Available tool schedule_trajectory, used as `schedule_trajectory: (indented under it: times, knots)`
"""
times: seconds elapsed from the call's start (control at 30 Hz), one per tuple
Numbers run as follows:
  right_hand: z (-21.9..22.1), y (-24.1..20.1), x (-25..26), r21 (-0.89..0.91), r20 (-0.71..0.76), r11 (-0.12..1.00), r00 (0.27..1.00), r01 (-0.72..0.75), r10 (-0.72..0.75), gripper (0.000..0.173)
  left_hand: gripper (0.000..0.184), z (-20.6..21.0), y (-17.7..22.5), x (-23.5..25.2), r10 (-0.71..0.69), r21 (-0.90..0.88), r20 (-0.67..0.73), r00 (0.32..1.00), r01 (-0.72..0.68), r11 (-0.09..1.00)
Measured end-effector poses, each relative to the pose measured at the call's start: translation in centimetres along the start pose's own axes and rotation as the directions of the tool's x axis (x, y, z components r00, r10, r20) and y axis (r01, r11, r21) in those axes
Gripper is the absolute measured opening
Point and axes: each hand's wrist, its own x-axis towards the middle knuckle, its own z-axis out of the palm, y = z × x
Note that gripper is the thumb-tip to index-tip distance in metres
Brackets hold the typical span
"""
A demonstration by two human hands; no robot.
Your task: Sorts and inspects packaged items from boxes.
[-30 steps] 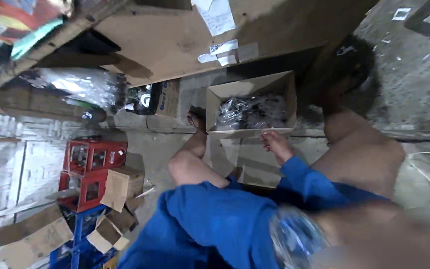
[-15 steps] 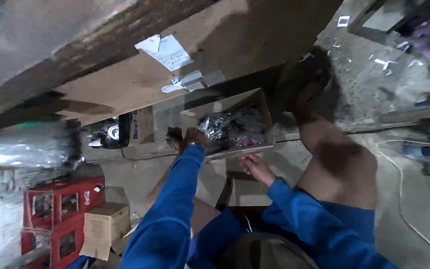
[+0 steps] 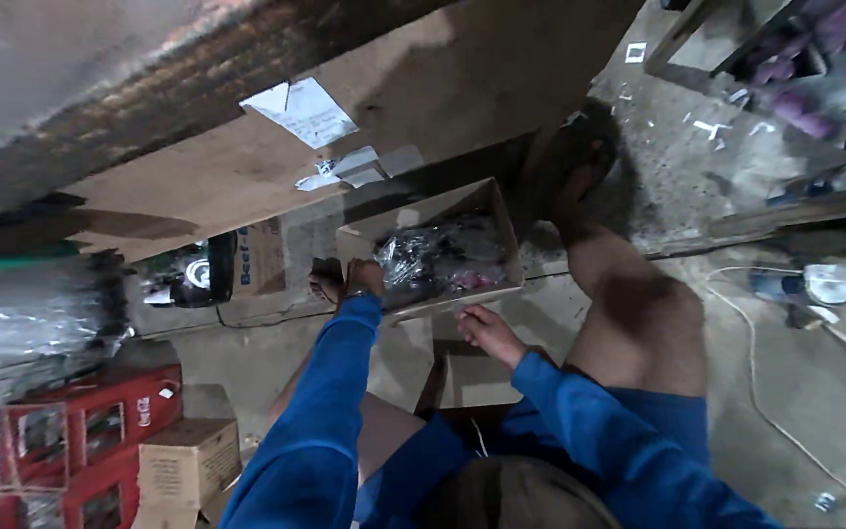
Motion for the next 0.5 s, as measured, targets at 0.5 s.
schedule_trajectory:
  times: [0.5]
  knots:
    - [1.1,0.1,-0.8,-0.087,0.03,0.979,0.983,0.182,-0.18,0.049,0.025,-3.5,3.0,-11.0,-0.022,-0.997,0.049,0.999,0.047,-0.054]
